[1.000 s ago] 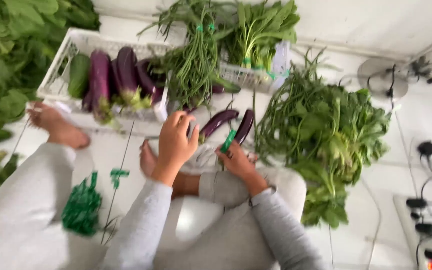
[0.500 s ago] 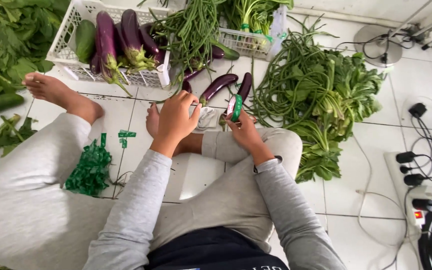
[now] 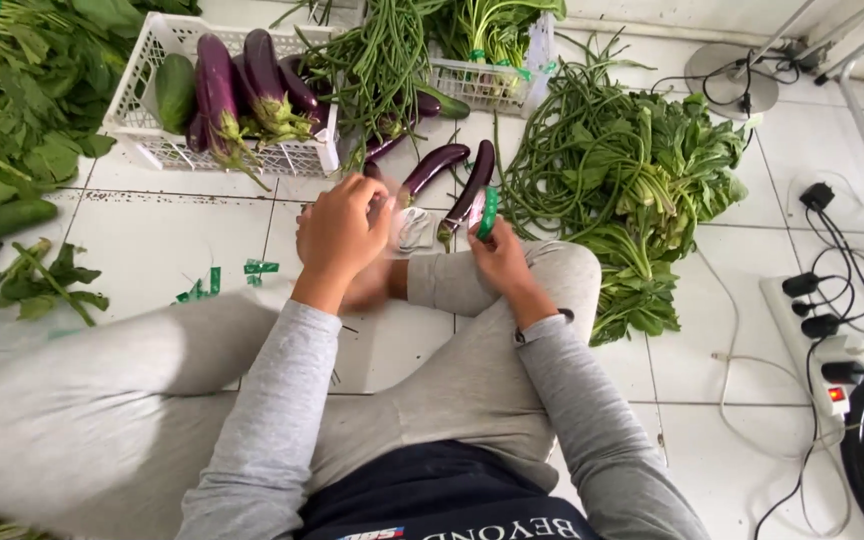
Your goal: The person is preparing various vegetables for sale by bundling long beans with rubber bands, trimming the ends of leafy greens with scissors, and wiping eggplants clean with a cloth.
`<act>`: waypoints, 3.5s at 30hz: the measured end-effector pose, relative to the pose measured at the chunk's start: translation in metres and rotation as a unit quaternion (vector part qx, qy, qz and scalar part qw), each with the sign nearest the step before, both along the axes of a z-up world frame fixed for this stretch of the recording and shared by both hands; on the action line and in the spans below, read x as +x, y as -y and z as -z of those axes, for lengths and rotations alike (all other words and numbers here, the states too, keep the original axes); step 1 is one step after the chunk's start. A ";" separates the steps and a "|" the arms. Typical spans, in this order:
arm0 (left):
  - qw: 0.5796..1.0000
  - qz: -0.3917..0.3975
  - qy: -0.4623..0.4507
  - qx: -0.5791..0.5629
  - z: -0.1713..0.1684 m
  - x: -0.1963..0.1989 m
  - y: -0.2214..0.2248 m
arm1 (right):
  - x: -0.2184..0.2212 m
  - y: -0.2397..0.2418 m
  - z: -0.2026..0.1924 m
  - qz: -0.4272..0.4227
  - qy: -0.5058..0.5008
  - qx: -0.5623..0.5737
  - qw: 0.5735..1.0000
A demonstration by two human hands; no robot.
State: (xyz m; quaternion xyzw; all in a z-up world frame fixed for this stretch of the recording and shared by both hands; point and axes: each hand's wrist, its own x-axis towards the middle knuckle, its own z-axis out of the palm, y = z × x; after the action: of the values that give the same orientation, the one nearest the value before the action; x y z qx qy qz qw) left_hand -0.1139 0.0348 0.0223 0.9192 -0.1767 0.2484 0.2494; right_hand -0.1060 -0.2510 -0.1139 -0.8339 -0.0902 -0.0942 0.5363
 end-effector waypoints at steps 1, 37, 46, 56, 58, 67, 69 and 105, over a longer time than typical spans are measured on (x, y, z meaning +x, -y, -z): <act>1.000 0.002 -0.001 0.001 -0.005 0.000 0.002 | -0.002 -0.001 -0.002 0.002 -0.001 0.001 1.000; 0.957 0.275 0.031 -0.085 -0.137 -0.029 0.047 | -0.072 -0.061 -0.129 0.093 0.145 0.027 0.985; 0.974 0.209 -0.065 -0.056 -0.118 0.079 0.015 | 0.002 -0.018 -0.090 0.136 0.009 0.074 0.988; 0.863 0.079 -0.473 0.161 0.178 0.177 0.011 | 0.127 0.026 -0.013 0.190 -0.184 -0.029 0.964; 0.820 0.077 -0.517 0.233 0.210 0.176 0.020 | 0.142 0.036 0.005 0.182 -0.194 -0.030 0.963; 0.746 0.151 -0.530 0.374 0.167 0.167 0.048 | 0.133 0.010 -0.015 0.141 -0.239 -0.039 0.960; 0.821 0.100 -0.493 0.270 0.125 0.167 0.050 | 0.133 0.011 -0.024 0.156 -0.239 -0.042 0.958; 0.809 0.174 -0.455 -0.329 0.083 0.149 0.058 | 0.101 -0.038 -0.080 -0.086 -0.216 -0.060 0.971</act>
State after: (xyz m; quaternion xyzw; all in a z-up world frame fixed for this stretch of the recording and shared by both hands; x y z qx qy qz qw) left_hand 0.0352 -0.0230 -0.0607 0.7436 -0.1079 -0.2023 0.6280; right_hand -0.0051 -0.2134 -0.0336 -0.8541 -0.0496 0.1399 0.4985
